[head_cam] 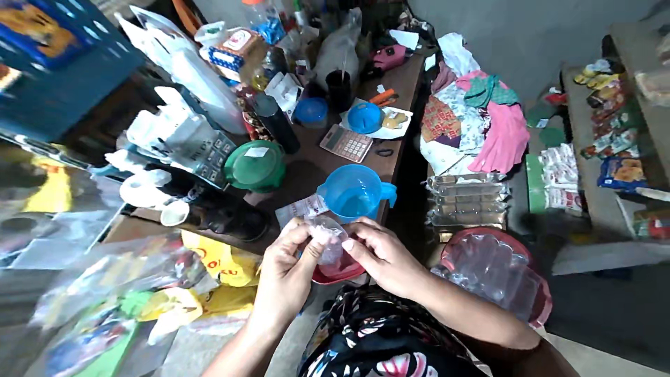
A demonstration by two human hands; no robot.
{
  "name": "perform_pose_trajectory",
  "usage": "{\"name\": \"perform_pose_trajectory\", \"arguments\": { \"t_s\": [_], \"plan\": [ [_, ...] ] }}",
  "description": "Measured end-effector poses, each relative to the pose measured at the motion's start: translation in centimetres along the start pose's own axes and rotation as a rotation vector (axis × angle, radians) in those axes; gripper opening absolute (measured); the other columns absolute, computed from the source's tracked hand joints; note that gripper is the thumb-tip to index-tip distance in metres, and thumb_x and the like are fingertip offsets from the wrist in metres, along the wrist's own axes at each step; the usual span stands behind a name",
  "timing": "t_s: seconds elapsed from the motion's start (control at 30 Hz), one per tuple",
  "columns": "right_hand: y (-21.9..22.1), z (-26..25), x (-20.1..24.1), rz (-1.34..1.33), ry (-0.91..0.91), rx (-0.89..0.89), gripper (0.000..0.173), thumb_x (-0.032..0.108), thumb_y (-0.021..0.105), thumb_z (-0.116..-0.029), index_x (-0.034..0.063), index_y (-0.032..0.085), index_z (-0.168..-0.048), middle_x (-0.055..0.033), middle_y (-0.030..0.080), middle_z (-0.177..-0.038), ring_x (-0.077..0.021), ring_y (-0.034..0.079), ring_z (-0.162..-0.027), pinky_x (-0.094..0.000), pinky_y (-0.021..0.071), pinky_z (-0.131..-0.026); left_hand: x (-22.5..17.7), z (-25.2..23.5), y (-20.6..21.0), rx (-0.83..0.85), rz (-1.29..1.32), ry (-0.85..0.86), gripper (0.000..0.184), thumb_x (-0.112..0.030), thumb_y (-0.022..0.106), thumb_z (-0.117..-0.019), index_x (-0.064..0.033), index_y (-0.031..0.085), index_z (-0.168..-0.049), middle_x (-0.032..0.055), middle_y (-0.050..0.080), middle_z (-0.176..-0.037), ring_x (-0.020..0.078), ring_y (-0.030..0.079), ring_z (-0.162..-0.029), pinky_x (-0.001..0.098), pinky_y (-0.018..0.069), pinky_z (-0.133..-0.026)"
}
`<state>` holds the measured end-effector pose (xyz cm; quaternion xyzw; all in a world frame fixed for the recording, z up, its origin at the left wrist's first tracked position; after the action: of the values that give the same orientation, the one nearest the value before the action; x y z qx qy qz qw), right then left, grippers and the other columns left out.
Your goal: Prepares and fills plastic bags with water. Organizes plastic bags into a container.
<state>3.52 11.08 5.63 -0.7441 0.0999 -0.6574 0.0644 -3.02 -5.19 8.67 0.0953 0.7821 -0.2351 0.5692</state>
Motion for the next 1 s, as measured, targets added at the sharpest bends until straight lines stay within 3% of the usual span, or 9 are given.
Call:
{"name": "perform_pose_trajectory", "arguments": {
  "t_s": [0.07,0.17,0.23,0.33,0.4,0.47,0.57,0.63,1.0],
  "plan": [
    [0.5,-0.6,0.6,0.043,0.053,0.103,0.037,0.022,0.045,-0.1071,-0.0010,0.070,-0.122,-0.0134,0.065,-0.128,-0.0155,0.058,-0.123,-0.0339,0.0458,-0.108,0.4,0.2,-0.1,0.024,-0.058,-0.011,0.013,-0.016,0.063,-0.0971,-0.0099,0.073,-0.094,-0.0060,0.069,-0.097,0.0013,0.066,-0.092,0.0184,0.0570,-0.083],
    [1.1,-1.3,0.7,0.063,0.070,0.162,0.030,0.012,0.045,-0.1050,-0.0023,0.068,-0.118,-0.0119,0.070,-0.110,-0.0103,0.064,-0.105,-0.0286,0.0497,-0.095,0.9,0.5,-0.1,0.066,-0.094,0.019,0.014,-0.021,0.069,-0.0938,-0.0088,0.074,-0.092,-0.0038,0.069,-0.095,0.0014,0.066,-0.088,0.0177,0.0572,-0.080],
    [1.0,-1.7,0.2,0.055,0.015,0.115,0.028,0.011,0.057,-0.1003,-0.0010,0.069,-0.123,-0.0115,0.073,-0.111,-0.0110,0.067,-0.106,-0.0307,0.0529,-0.097,1.1,0.5,-0.2,0.098,-0.102,0.041,0.016,-0.024,0.071,-0.0926,-0.0083,0.075,-0.092,-0.0033,0.069,-0.094,0.0012,0.066,-0.087,0.0170,0.0574,-0.079],
    [0.3,-2.0,-0.1,0.243,-0.266,-0.116,0.021,0.021,0.079,-0.0861,0.0032,0.073,-0.095,-0.0057,0.076,-0.102,-0.0129,0.071,-0.097,-0.0354,0.0586,-0.086,0.7,0.3,-0.5,0.150,-0.041,-0.021,0.012,-0.021,0.074,-0.0902,-0.0095,0.076,-0.091,-0.0046,0.071,-0.092,0.0011,0.068,-0.084,0.0166,0.0581,-0.077],
    [0.0,-1.8,-0.2,0.391,-0.578,-0.280,0.027,0.024,0.082,-0.0841,0.0074,0.062,-0.078,-0.0071,0.073,-0.096,-0.0149,0.069,-0.088,-0.0315,0.0570,-0.077,0.7,0.0,-0.6,0.185,0.068,-0.146,0.005,-0.017,0.075,-0.0885,-0.0115,0.075,-0.088,-0.0071,0.071,-0.088,0.0003,0.066,-0.080,0.0169,0.0567,-0.075],
    [-0.1,-1.3,-0.8,0.488,-0.863,-0.366,0.025,0.024,0.077,-0.0909,0.0128,0.055,-0.088,-0.0071,0.066,-0.097,-0.0163,0.066,-0.089,-0.0288,0.0566,-0.081,0.6,-0.3,-0.6,0.222,0.248,-0.310,0.004,-0.008,0.073,-0.0883,-0.0118,0.075,-0.087,-0.0059,0.073,-0.086,0.0023,0.068,-0.082,0.0203,0.0578,-0.079],
    [0.2,-0.6,-0.8,0.609,-1.147,-0.314,0.012,0.015,0.068,-0.0971,0.0139,0.066,-0.109,-0.0062,0.062,-0.099,-0.0185,0.061,-0.087,-0.0307,0.0516,-0.085,0.5,-0.6,-0.5,0.260,0.418,-0.466,0.013,0.000,0.069,-0.0890,-0.0112,0.075,-0.086,-0.0037,0.073,-0.083,0.0038,0.069,-0.081,0.0218,0.0584,-0.081],
    [0.2,-0.3,-0.5,0.706,-1.244,-0.287,0.011,0.015,0.066,-0.0985,0.0133,0.069,-0.109,-0.0055,0.063,-0.099,-0.0190,0.057,-0.088,-0.0307,0.0472,-0.088,0.2,-0.8,-0.6,0.272,0.431,-0.497,0.015,0.000,0.067,-0.0896,-0.0112,0.075,-0.085,-0.0035,0.074,-0.083,0.0037,0.069,-0.080,0.0213,0.0584,-0.080],
    [-0.9,-0.9,-0.3,0.677,-1.195,-0.197,0.008,0.015,0.065,-0.0995,0.0148,0.072,-0.104,-0.0051,0.057,-0.087,-0.0181,0.054,-0.082,-0.0291,0.0464,-0.085,-0.7,-1.1,-1.6,0.269,0.361,-0.482,0.015,-0.001,0.068,-0.0908,-0.0125,0.076,-0.085,-0.0046,0.074,-0.083,0.0030,0.068,-0.081,0.0203,0.0575,-0.080]
  ]
}}
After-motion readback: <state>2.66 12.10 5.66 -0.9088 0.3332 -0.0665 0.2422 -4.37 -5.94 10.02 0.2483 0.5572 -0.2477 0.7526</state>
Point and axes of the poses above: each hand's wrist, its own z-axis away from the middle knuckle, its own y-axis out of the palm, x = y × z, the point moved 3 cm from there along -z, towards the middle knuckle
